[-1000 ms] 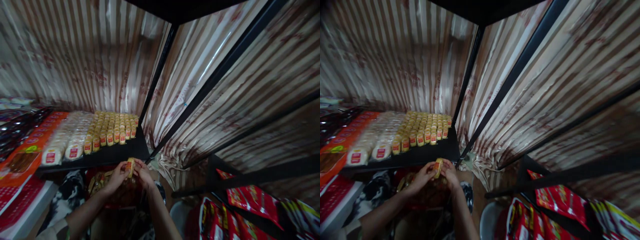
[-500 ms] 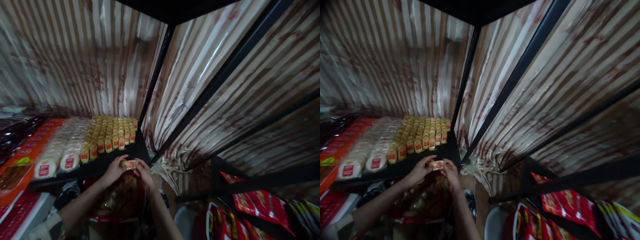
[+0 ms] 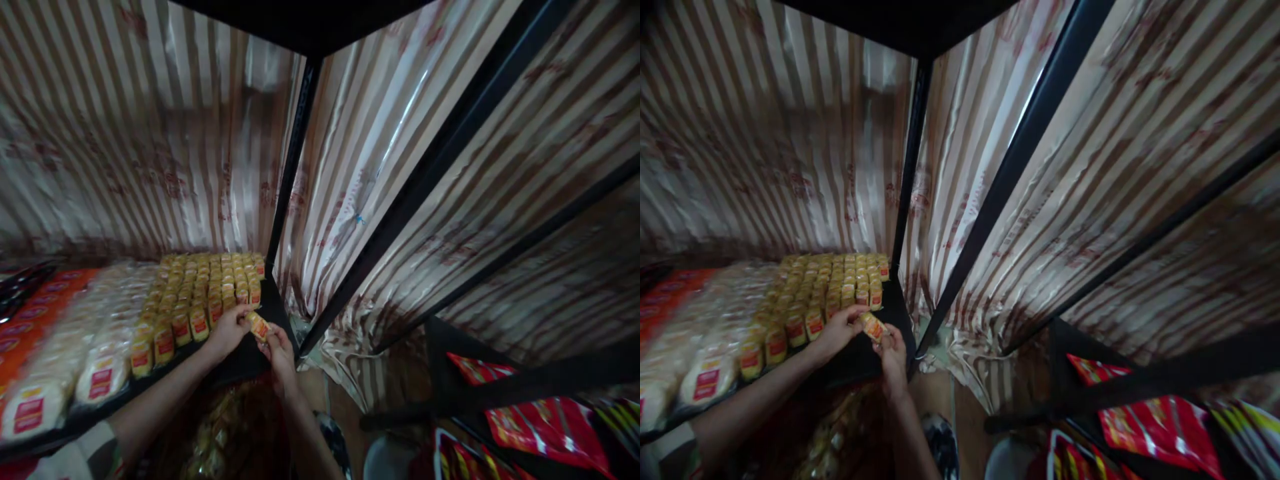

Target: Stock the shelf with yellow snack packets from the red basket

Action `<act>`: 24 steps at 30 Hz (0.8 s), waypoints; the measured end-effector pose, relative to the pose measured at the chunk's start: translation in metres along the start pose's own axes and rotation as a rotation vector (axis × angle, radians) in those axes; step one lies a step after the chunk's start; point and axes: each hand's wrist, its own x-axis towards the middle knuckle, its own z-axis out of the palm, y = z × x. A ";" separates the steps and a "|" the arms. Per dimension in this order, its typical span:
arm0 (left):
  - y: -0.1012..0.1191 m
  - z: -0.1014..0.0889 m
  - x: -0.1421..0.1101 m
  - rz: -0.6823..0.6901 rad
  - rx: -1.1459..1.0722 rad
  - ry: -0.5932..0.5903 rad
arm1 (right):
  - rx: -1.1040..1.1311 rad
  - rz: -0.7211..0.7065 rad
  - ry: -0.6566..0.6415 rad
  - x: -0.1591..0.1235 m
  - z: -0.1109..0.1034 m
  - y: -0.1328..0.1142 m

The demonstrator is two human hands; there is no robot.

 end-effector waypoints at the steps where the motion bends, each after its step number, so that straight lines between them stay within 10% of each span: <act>1: 0.001 0.001 0.009 0.044 0.026 -0.019 | -0.093 -0.098 0.013 0.005 0.000 -0.003; 9: 0.037 0.006 0.085 0.296 0.357 -0.033 | -0.832 -0.785 0.122 0.045 0.015 -0.052; 24: 0.032 0.011 0.172 0.383 0.692 -0.040 | -0.681 -0.603 0.088 0.126 0.037 -0.044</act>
